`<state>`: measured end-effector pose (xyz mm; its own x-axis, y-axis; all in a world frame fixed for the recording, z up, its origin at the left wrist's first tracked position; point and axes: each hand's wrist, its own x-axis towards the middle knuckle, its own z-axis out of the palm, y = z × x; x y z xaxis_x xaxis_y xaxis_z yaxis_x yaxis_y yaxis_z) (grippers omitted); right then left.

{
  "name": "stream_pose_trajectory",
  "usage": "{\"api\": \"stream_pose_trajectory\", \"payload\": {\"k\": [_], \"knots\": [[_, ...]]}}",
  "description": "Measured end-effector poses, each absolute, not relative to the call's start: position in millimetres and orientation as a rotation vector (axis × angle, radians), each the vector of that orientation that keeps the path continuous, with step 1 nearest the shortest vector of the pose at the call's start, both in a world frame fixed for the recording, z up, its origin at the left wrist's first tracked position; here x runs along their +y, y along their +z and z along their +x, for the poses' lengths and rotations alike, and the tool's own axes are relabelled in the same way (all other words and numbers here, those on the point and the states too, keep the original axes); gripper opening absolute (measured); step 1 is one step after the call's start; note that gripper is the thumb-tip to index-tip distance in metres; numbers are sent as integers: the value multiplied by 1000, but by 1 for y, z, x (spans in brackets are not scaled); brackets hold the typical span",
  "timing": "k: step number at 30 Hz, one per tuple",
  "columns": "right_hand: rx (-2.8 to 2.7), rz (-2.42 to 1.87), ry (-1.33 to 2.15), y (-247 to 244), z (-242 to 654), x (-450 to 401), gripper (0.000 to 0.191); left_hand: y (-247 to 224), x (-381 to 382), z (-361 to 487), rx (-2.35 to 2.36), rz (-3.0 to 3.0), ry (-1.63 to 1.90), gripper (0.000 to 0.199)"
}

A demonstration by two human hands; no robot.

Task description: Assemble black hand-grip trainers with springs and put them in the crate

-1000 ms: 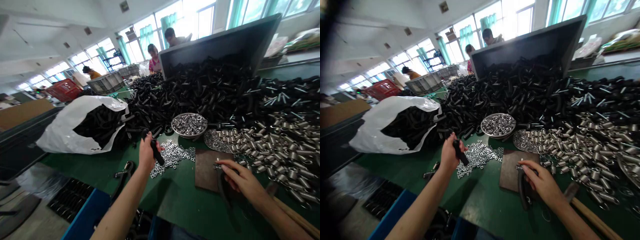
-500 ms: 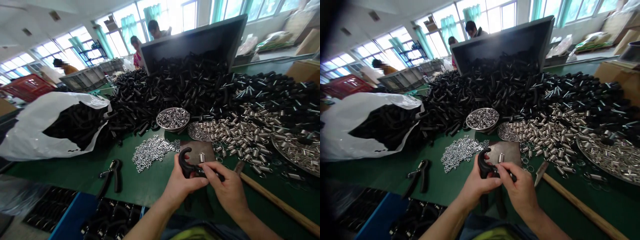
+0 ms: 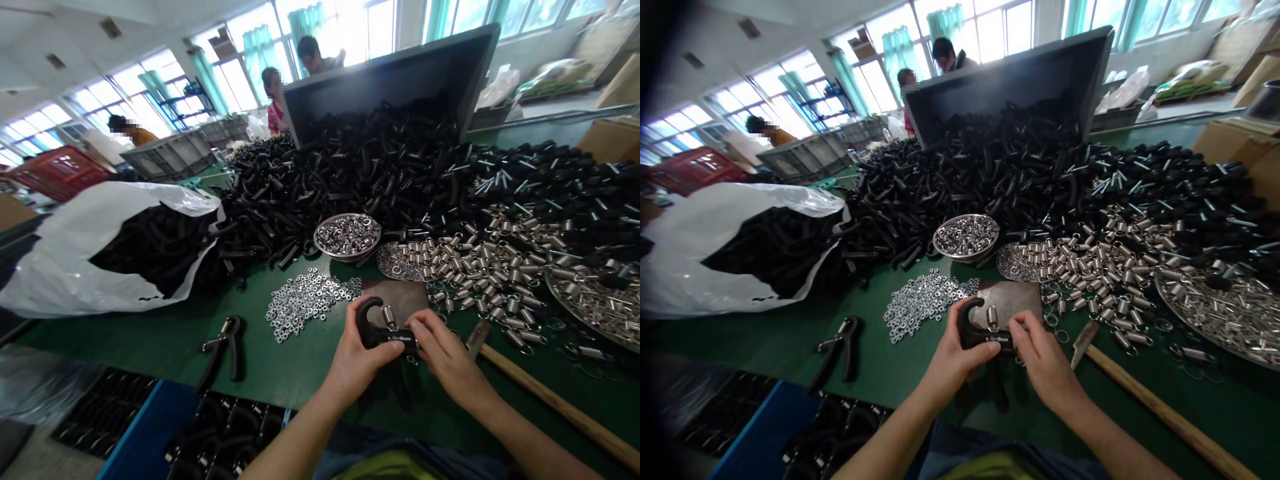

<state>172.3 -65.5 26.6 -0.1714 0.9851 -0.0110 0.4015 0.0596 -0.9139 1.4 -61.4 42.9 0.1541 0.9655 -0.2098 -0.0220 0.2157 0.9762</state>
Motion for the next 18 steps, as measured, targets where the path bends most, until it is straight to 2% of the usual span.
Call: {"api": "stream_pose_trajectory", "payload": {"k": [3,7,9,13,18], "knots": [[-1570,-1394,1505,26,169,-60,44,45,-62,-3,1180,1289,999,75],[-1592,-1335,1624,32,160,-54,42,41,-66,-3,1122,1323,910,76],[-1653,-1383,1466,35,155,-56,36,37,-70,-2,1123,1306,930,74],[-1911,-1481,943,37,150,-63,23,30,-76,-3,1155,1335,958,70],[-2269,-1346,663,37,156,-66,28,29,-76,-7,1161,1476,859,70]]}}
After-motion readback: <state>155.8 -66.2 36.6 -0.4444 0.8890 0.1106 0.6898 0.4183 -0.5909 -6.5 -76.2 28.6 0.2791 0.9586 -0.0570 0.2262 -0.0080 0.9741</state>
